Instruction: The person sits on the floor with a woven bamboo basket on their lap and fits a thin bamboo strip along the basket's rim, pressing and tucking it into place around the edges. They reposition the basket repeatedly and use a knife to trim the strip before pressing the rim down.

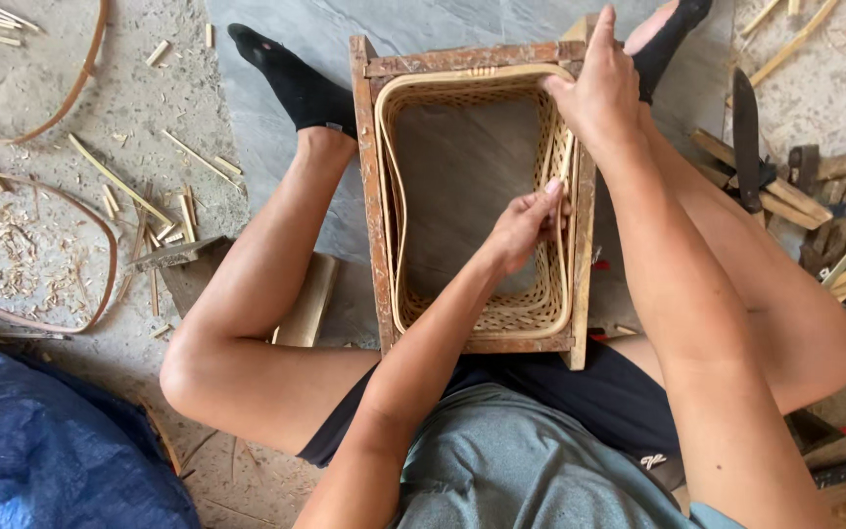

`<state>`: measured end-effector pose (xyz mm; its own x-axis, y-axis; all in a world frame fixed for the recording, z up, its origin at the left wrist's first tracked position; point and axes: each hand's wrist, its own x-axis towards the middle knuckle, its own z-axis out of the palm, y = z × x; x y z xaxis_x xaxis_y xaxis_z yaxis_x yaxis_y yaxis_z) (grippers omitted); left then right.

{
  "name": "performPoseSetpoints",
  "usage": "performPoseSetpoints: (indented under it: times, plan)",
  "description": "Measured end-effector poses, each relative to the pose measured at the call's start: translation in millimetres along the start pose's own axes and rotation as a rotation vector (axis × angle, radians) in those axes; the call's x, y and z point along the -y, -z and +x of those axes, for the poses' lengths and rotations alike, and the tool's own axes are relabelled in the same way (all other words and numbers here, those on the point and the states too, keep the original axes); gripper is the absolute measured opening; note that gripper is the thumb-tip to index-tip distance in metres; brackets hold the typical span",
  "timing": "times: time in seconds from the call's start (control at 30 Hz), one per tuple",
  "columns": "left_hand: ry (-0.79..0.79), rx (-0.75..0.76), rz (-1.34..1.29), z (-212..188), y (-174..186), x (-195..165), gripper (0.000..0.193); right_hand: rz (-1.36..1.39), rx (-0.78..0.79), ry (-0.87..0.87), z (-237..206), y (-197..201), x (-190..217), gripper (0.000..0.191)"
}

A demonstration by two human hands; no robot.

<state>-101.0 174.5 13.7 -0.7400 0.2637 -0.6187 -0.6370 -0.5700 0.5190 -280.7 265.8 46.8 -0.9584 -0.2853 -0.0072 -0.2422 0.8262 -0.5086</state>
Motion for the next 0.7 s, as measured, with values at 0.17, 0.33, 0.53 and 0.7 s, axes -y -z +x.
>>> performPoseSetpoints:
  times: [0.17,0.33,0.53,0.7]
  plan:
    - [-0.029,0.108,-0.126,0.6,0.4,19.1,0.044,0.051,0.024,0.023,-14.9,11.1,-3.6,0.102]
    - [-0.051,0.138,-0.218,-0.3,2.4,22.0,0.042,0.034,0.001,0.069,-15.3,9.7,0.3,0.105]
    - [-0.031,0.166,-0.170,-0.8,5.7,18.6,0.050,0.029,0.112,-0.090,-12.6,18.4,16.8,0.106]
    - [-0.042,-0.004,0.066,-22.1,0.4,-5.7,0.036,0.036,-0.064,0.084,-27.7,11.7,-1.0,0.075]
